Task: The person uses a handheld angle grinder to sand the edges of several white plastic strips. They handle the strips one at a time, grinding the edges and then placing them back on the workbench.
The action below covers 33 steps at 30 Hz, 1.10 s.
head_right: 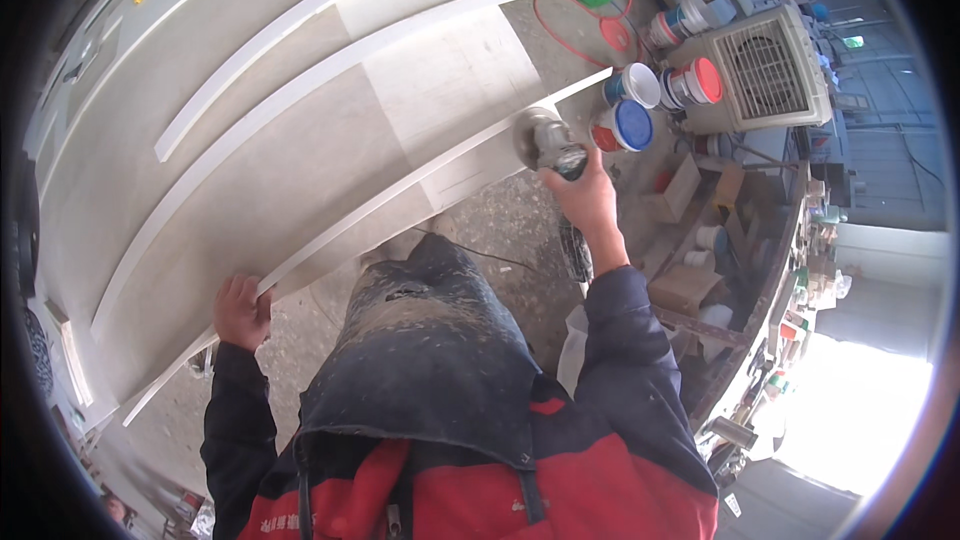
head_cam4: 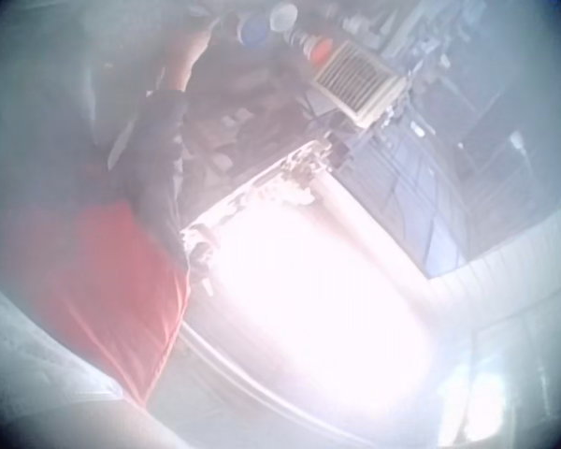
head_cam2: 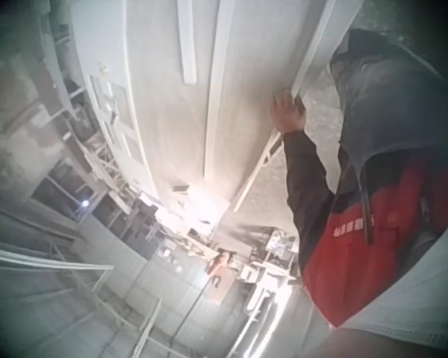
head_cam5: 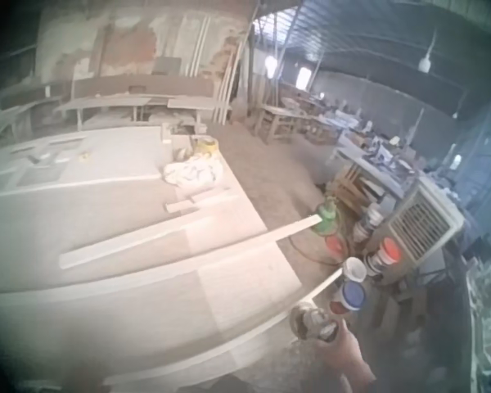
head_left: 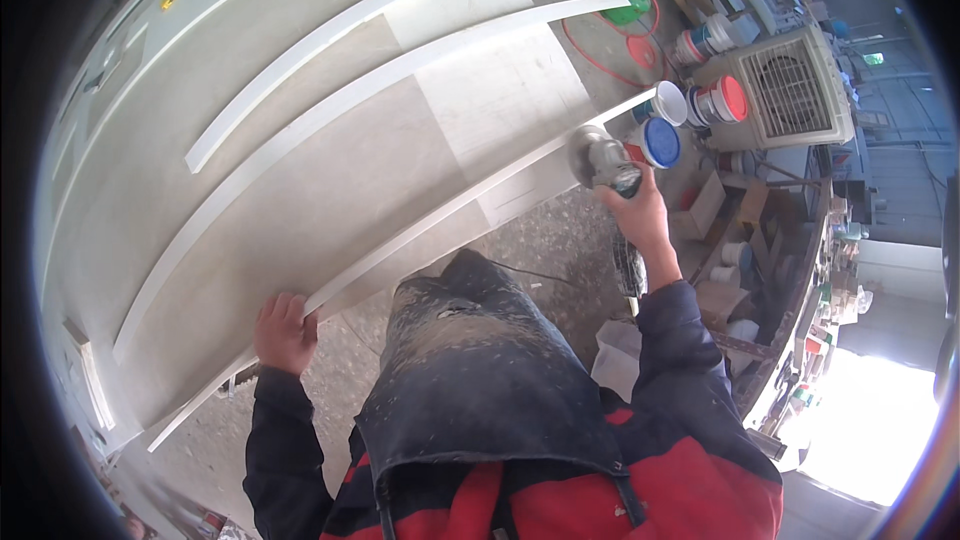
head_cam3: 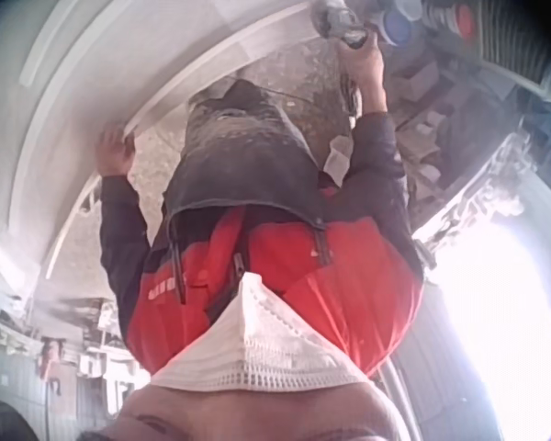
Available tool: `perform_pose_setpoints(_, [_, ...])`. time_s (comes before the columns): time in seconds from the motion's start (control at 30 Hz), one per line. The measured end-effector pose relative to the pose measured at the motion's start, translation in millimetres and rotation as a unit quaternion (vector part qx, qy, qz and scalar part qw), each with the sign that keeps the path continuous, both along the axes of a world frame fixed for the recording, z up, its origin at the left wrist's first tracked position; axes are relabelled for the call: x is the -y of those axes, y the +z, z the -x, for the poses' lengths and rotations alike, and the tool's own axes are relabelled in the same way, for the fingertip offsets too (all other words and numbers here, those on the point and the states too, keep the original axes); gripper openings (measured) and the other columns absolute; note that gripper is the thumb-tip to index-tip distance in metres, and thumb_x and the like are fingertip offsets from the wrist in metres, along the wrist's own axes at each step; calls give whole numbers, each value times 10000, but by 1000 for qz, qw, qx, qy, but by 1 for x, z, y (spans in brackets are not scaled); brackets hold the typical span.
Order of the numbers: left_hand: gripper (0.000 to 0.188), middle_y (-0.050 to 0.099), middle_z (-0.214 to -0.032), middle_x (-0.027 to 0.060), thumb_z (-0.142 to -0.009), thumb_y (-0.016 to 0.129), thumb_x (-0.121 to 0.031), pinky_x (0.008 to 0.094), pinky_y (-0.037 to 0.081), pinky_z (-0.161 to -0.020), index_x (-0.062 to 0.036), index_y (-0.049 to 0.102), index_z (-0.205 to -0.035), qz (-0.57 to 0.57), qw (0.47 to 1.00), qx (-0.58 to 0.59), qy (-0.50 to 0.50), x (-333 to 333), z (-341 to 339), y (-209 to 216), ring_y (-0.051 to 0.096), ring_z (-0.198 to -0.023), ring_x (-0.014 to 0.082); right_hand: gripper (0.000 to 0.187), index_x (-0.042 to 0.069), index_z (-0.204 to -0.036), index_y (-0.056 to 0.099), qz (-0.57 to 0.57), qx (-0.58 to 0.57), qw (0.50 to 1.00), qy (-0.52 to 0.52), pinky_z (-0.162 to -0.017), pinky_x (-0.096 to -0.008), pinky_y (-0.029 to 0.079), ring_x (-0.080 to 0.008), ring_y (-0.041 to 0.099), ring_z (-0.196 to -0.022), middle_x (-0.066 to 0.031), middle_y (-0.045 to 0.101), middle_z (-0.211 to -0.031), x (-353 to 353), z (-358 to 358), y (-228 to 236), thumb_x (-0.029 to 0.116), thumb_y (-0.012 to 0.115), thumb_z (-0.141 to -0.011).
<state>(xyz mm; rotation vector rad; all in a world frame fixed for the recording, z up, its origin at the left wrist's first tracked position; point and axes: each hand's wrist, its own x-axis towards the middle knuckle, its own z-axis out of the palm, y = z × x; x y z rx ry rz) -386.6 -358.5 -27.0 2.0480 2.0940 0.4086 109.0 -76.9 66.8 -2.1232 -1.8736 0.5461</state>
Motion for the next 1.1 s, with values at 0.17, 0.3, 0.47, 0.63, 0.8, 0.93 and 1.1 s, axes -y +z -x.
perform_pose_setpoints(0.17, [207, 634, -961, 91, -887, 762, -206, 500, 518, -793, -102, 635, -1013, -18, 1000, -10, 19, 1, -3, -3, 631, -942, 358, 799, 65, -1445, 535, 49, -39, 996, 68, -966, -441, 573, -366, 742, -1127, -240, 750, -1197, 54, 38, 11, 397, 884, -809])
perform_pose_setpoints(0.3, [239, 645, -982, 93, -880, 775, -209, 497, 521, -798, -92, 640, -1040, -19, 1000, 1, 15, -3, -6, 4, 640, -963, 353, 846, 135, -1484, 480, 210, 18, 937, 278, -873, -472, 635, -408, 770, -994, -221, 760, -1146, 101, 121, 24, 424, 894, -804])
perform_pose_setpoints(0.47, [188, 640, -959, 119, -891, 767, -186, 510, 514, -799, -76, 644, -981, -23, 999, 22, 14, -5, -8, 9, 622, -940, 381, 874, 117, -1499, 468, 178, -13, 878, 443, -869, -495, 625, -423, 764, -965, -237, 749, -1103, 134, 180, 15, 414, 870, -781])
perform_pose_setpoints(0.63, [214, 647, -1014, 150, -881, 775, -183, 535, 512, -844, -66, 638, -997, -27, 999, 14, 13, -3, -8, 5, 621, -984, 416, 865, 106, -1490, 458, 203, 7, 901, 383, -878, -510, 611, -455, 750, -981, -251, 748, -1106, 124, 163, 18, 424, 863, -795])
perform_pose_setpoints(0.8, [325, 687, -1221, 154, -863, 778, -176, 513, 533, -984, -55, 657, -1139, 20, 1000, -24, 0, 6, 5, -13, 633, -1183, 415, 862, 96, -1481, 446, 131, 18, 951, 278, -828, -514, 618, -436, 763, -908, -247, 755, -964, 86, 95, 16, 449, 852, -808])
perform_pose_setpoints(0.93, [291, 678, -1178, 174, -858, 750, -153, 548, 527, -987, -35, 646, -1103, 44, 999, -8, -5, 4, 7, -10, 629, -1139, 440, 819, 102, -1448, 470, 98, 23, 976, 192, -869, -517, 598, -460, 746, -965, -265, 757, -1018, 46, 41, 13, 431, 849, -801])
perform_pose_setpoints(1.1, [248, 636, -1099, 206, -870, 690, -140, 569, 520, -916, -37, 615, -1082, -12, 999, 7, -43, 7, 13, -14, 600, -1047, 478, 845, 74, -1468, 477, 85, 21, 991, 100, -928, -485, 574, -456, 727, -1073, -286, 749, -1085, -1, -7, 14, 400, 857, -787])
